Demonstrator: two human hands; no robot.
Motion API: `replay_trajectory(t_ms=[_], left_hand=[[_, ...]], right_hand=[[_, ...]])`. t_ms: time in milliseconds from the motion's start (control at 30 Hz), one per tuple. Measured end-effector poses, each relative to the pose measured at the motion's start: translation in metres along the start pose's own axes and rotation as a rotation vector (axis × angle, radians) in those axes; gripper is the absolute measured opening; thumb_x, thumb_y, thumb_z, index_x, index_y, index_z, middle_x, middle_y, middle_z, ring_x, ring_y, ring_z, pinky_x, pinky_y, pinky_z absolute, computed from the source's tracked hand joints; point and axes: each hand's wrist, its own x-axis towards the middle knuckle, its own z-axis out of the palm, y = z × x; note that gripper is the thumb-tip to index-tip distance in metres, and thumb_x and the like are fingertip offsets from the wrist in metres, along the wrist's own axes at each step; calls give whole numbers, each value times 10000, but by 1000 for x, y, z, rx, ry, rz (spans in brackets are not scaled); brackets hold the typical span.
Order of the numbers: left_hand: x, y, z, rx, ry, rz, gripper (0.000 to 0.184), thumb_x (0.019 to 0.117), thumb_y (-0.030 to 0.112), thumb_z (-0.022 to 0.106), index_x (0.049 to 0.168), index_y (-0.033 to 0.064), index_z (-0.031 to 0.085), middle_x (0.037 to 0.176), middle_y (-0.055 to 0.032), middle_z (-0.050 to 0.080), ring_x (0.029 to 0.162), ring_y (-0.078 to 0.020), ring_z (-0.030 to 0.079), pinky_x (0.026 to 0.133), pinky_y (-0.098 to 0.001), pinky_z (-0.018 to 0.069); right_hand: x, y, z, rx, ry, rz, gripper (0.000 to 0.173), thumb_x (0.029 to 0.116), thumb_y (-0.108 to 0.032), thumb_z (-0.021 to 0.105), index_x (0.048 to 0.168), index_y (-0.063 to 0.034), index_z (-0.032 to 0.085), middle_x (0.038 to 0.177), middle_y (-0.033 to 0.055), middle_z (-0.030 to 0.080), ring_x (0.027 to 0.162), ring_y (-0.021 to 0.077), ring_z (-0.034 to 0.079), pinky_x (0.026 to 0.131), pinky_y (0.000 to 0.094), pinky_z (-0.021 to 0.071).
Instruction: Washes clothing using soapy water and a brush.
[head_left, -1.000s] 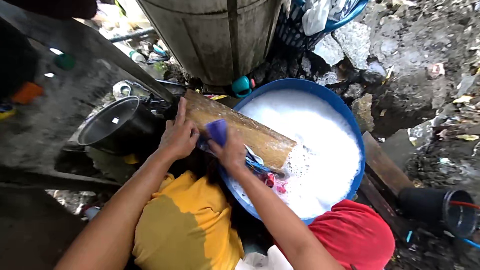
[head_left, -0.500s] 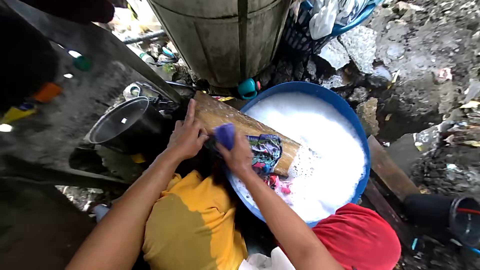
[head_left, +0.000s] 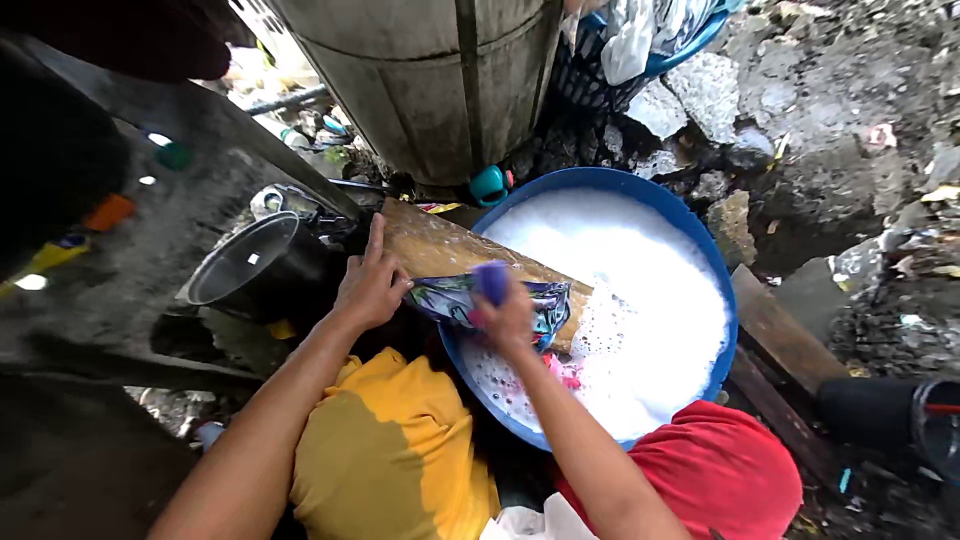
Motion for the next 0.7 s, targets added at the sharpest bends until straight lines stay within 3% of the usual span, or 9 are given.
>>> replay_trajectory(t_ms=[67,167,233,267,300,367,467,533,700], left_hand=[[1,0,1,4,7,15,182,1017,143,640,994,-37,650,1727,-141,-75,1372,-548,395,1016,-652,429],[-2,13,-4,41,2,-1,193,1021,145,630,1040,-45,653,1719,-191,-41,1434,-580,285,1041,-737,340],[-5,32,-16,105,2,47,214,1012,135,624,1116,-38,693,1682,-262,156,1512,-566,133,1114,-806,132],[-7,43,-23,133,-21,116,212,1007,123,620,1123,-33,705,1593,-283,361,1501,-557,185,1120,-815,105],[-11,58,-29,143,-77,181,218,1020,123,598,1148,-25,696,1441,-265,542,1434,-520,346,1110,-785,193],[-22,97,-42,13,-255,299,240,1066,112,532,1205,-66,612,1130,-246,656,1094,-408,627,972,-629,463],[-37,144,-48,-316,-286,449,161,1069,118,516,1074,-39,552,848,-124,570,752,-218,568,721,-425,495],[-45,166,-47,-512,-220,528,117,1060,120,512,1020,12,530,791,-41,542,698,-107,535,672,-317,475],[-66,201,-47,-886,-225,693,72,993,77,566,975,111,505,727,87,568,648,19,560,617,-162,489]], right_hand=[[14,71,-41,-10,114,239,683,961,-360,714,1468,19,458,1346,313,588,1220,479,600,991,659,491],[35,94,-77,64,93,450,747,934,-309,762,1494,22,395,1379,324,567,1267,477,577,1034,653,455],[43,76,-88,355,22,455,746,950,-255,746,1530,-5,350,1375,286,564,1215,389,600,1015,560,500],[40,61,-94,529,-20,446,672,980,-242,706,1523,-36,368,1308,230,594,1098,304,632,920,478,545],[31,45,-101,693,-57,415,528,1012,-225,651,1466,-57,440,1169,156,631,941,214,645,795,392,563],[11,22,-120,1012,-168,279,282,1016,-205,547,1272,-87,534,940,26,670,772,99,665,682,292,587],[-4,8,-152,1277,-388,58,448,794,-365,718,1157,-134,592,1008,33,747,814,116,719,695,305,615],[-14,5,-174,1283,-485,-84,522,721,-488,833,1110,-175,683,1003,11,774,810,97,737,696,286,627],[-45,-23,-230,1227,-493,-349,369,790,-451,823,1077,-233,742,949,-61,779,841,46,737,748,267,631]])
